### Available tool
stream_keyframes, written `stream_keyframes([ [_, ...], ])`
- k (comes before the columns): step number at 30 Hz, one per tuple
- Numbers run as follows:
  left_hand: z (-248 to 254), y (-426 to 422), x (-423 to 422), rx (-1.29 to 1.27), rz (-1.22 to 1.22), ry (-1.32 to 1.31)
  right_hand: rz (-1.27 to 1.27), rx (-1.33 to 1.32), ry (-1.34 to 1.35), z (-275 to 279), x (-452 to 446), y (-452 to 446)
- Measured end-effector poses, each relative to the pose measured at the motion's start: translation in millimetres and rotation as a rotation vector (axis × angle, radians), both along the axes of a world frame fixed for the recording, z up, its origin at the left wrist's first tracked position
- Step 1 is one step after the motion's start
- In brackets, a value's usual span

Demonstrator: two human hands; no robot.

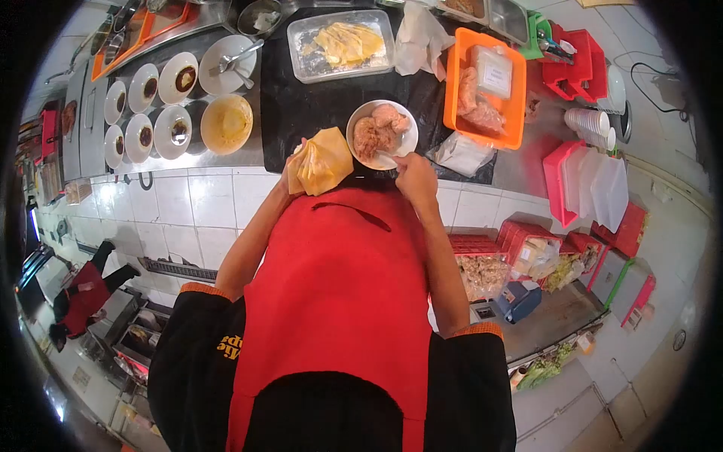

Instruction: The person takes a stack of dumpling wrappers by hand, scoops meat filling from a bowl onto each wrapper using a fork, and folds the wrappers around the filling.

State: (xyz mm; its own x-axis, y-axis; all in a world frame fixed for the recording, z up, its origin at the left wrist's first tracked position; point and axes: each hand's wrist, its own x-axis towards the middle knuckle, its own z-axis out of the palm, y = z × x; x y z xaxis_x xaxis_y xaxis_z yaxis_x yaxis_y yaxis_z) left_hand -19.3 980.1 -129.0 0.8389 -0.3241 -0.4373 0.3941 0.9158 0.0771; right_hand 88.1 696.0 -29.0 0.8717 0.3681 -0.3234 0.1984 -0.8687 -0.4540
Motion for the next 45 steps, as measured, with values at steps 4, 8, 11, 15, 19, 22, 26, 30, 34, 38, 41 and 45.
stream_keyframes([
  [4,8,-1,6,-0.027,-0.017,0.053,0.019,0.114,0.143,4,2,0],
  [8,8,5,10,-0.028,-0.049,-0.021,-0.034,0.205,0.058,-4,-1,6],
  [11,10,7,17,-0.031,-0.024,-0.011,0.002,0.304,0.095,3,3,7],
  [15,9,10,19,0.020,-0.013,0.013,0.008,0.258,0.105,3,7,13],
  [19,20,9,19,0.035,-0.008,-0.003,0.075,0.310,0.136,3,10,13],
  [22,22,10,19,0.057,-0.022,-0.002,-0.076,0.559,0.368,0,17,2],
  [26,44,10,19,0.128,-0.017,0.005,-0.091,0.642,0.517,44,26,11],
  [30,95,6,32,0.029,-0.021,-0.025,0.004,0.708,0.212,95,25,47],
  [34,116,-1,48,-0.062,0.019,-0.114,0.081,0.838,-0.096,76,34,60],
  [38,138,2,56,-0.124,0.094,-0.150,0.045,0.757,-0.092,86,44,50],
  [41,137,5,60,-0.201,0.138,-0.234,0.081,0.891,-0.061,108,52,38],
  [45,151,13,60,0.205,0.057,-0.150,-0.030,0.910,0.297,148,54,32],
])
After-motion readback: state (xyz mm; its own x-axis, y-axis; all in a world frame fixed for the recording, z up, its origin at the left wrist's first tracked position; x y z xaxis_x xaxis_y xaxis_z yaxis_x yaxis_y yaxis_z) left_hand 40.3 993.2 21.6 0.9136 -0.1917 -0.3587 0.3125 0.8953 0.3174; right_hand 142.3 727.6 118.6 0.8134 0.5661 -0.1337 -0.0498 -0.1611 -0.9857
